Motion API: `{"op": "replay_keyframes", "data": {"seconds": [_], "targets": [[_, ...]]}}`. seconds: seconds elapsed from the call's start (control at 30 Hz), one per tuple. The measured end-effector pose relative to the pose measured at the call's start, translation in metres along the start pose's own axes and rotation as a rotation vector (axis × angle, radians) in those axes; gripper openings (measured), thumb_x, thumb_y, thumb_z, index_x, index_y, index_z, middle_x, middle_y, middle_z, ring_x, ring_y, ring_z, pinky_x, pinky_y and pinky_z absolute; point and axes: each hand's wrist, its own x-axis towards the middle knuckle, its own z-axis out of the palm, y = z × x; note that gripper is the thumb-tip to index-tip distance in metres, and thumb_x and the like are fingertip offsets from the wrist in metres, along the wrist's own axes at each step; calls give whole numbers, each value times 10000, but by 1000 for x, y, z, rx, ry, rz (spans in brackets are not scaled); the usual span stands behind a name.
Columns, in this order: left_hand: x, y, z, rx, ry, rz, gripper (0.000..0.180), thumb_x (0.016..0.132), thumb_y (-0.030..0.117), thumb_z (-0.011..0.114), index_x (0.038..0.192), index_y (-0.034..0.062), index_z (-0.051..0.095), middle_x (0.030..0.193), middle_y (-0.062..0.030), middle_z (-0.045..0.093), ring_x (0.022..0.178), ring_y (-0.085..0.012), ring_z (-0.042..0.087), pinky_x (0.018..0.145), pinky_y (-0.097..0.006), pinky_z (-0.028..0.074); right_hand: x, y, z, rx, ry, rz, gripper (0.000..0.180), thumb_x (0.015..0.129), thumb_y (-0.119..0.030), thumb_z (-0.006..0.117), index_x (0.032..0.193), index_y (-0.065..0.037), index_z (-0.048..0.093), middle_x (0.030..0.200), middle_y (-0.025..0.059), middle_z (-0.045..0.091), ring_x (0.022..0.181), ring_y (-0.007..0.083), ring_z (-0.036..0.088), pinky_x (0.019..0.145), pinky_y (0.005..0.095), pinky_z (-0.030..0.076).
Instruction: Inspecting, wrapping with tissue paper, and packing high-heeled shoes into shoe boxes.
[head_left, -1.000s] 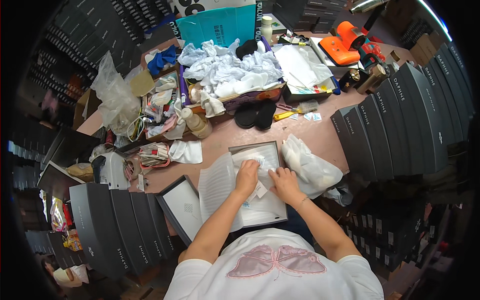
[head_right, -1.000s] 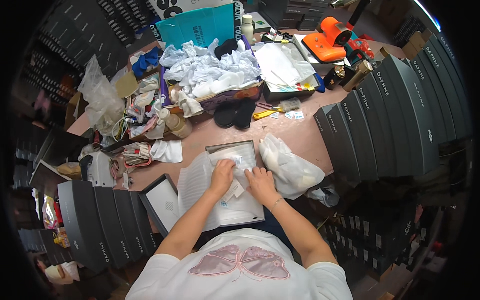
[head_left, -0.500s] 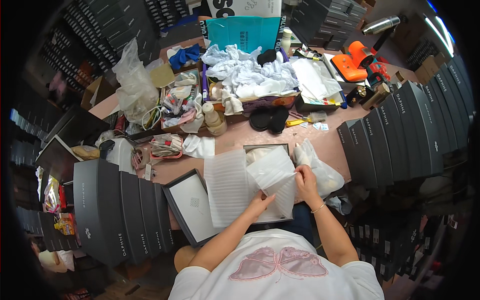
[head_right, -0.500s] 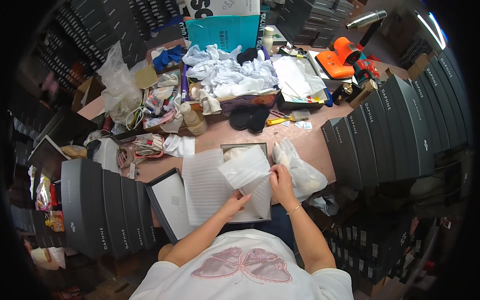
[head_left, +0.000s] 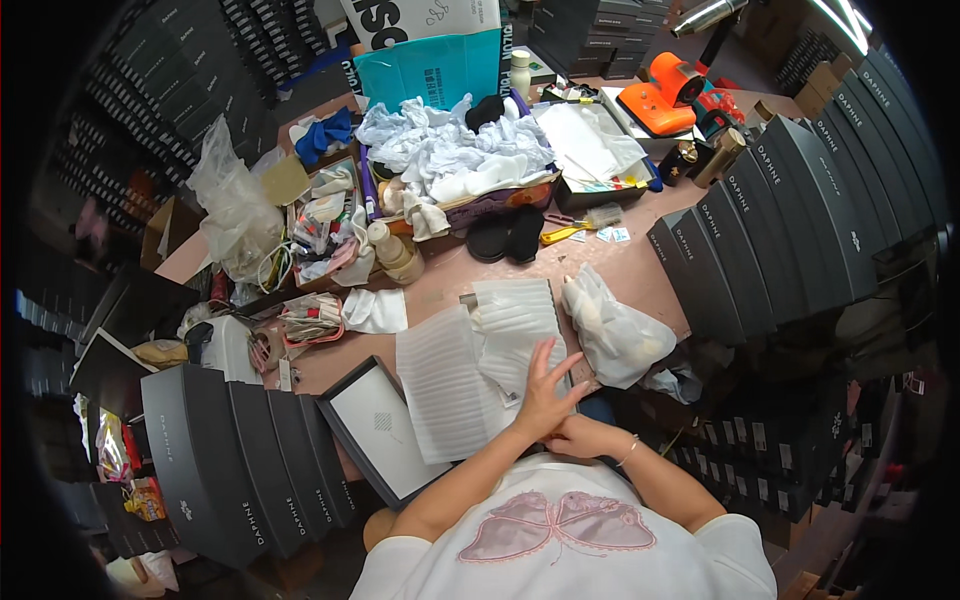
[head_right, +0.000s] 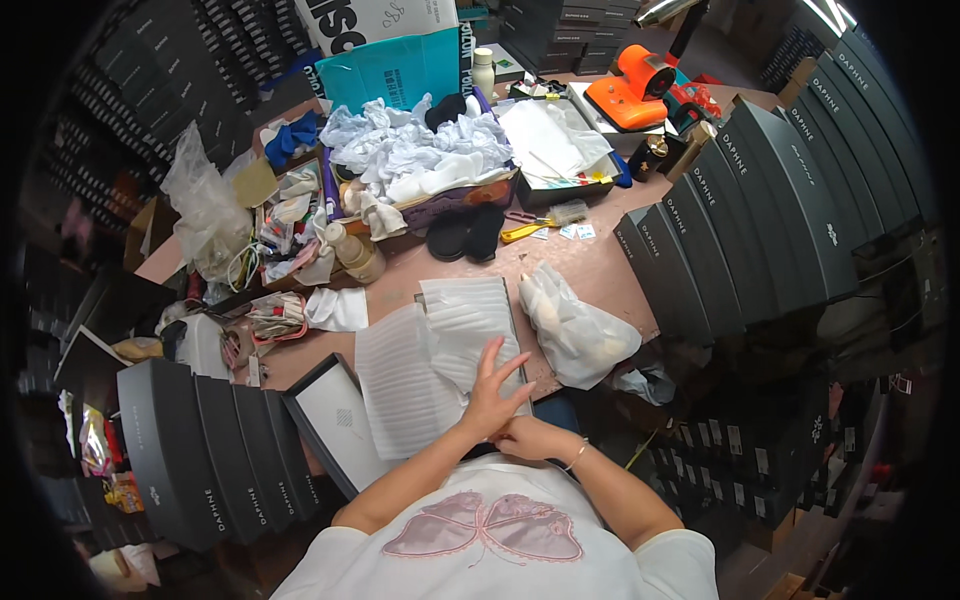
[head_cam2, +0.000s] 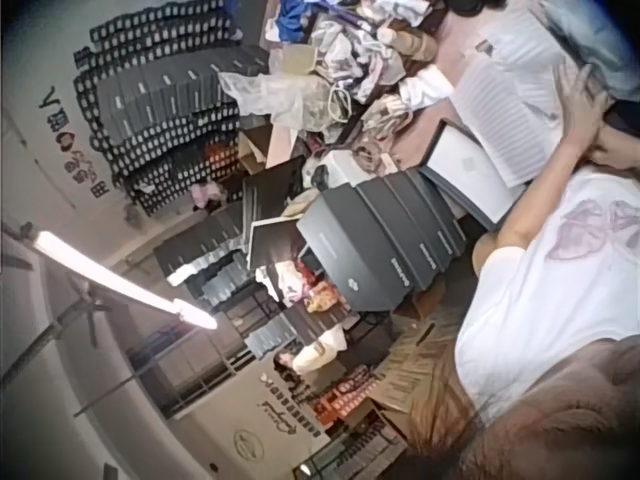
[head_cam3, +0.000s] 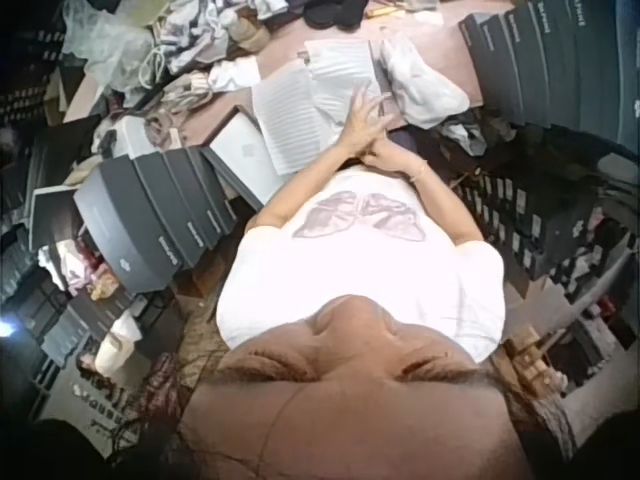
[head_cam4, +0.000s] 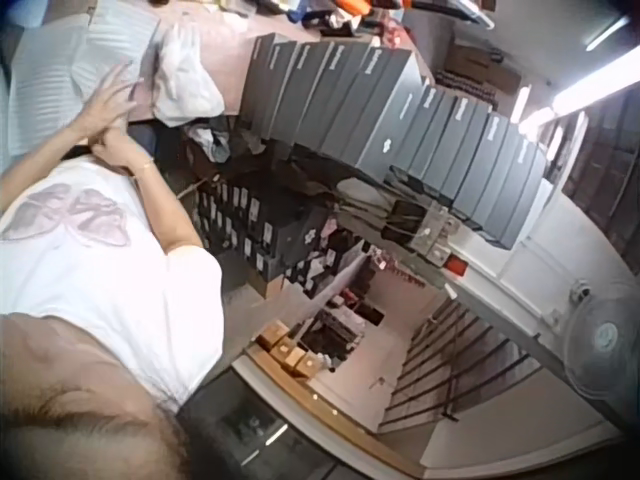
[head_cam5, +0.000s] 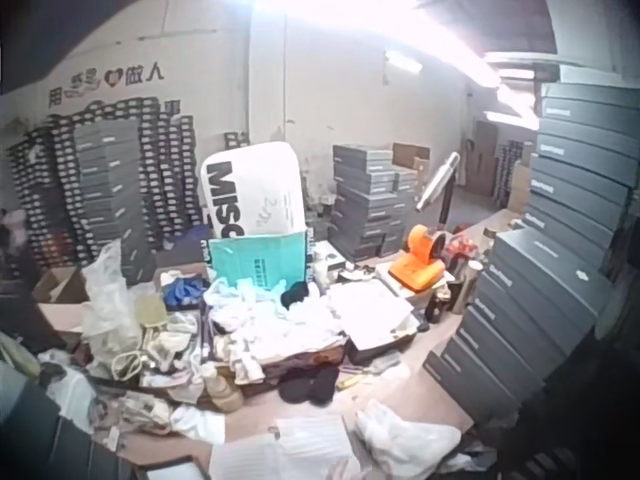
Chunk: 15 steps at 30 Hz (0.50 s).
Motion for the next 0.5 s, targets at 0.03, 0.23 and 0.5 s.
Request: {"op": "replay_keyframes", "data": {"seconds": [0.03, 0.23, 0.5], "targets": [[16, 19, -9, -40, 27, 13, 746, 777, 228, 744, 1397, 39, 375, 1492, -236, 183, 1396, -371, 180, 1124, -467, 188, 14, 4, 15, -157, 92, -5, 276, 821, -68, 517, 1045, 34, 643, 968, 199, 665, 880, 312, 649, 818, 373, 504], [61, -46, -74, -389, 185, -558, 628, 829, 209, 701, 1341, -17, 417, 1195, -166, 539, 1042, -232, 546, 846, -347, 464, 47, -24, -2, -223, 36, 31, 337, 788, -63, 517, 1093, 35, 623, 1017, 230, 637, 944, 368, 615, 853, 429, 483], [84, 64, -25, -968, -563, -502, 411, 902, 180, 610, 1238, -42, 528, 997, -83, 645, 635, -72, 568, 536, -198, 440, 97, -26, 36, -371, 365, -142, 675, 853, -225, 591, 1423, -5, 304, 1412, 253, 370, 1307, 332, 395, 1072, 421, 328]]}}
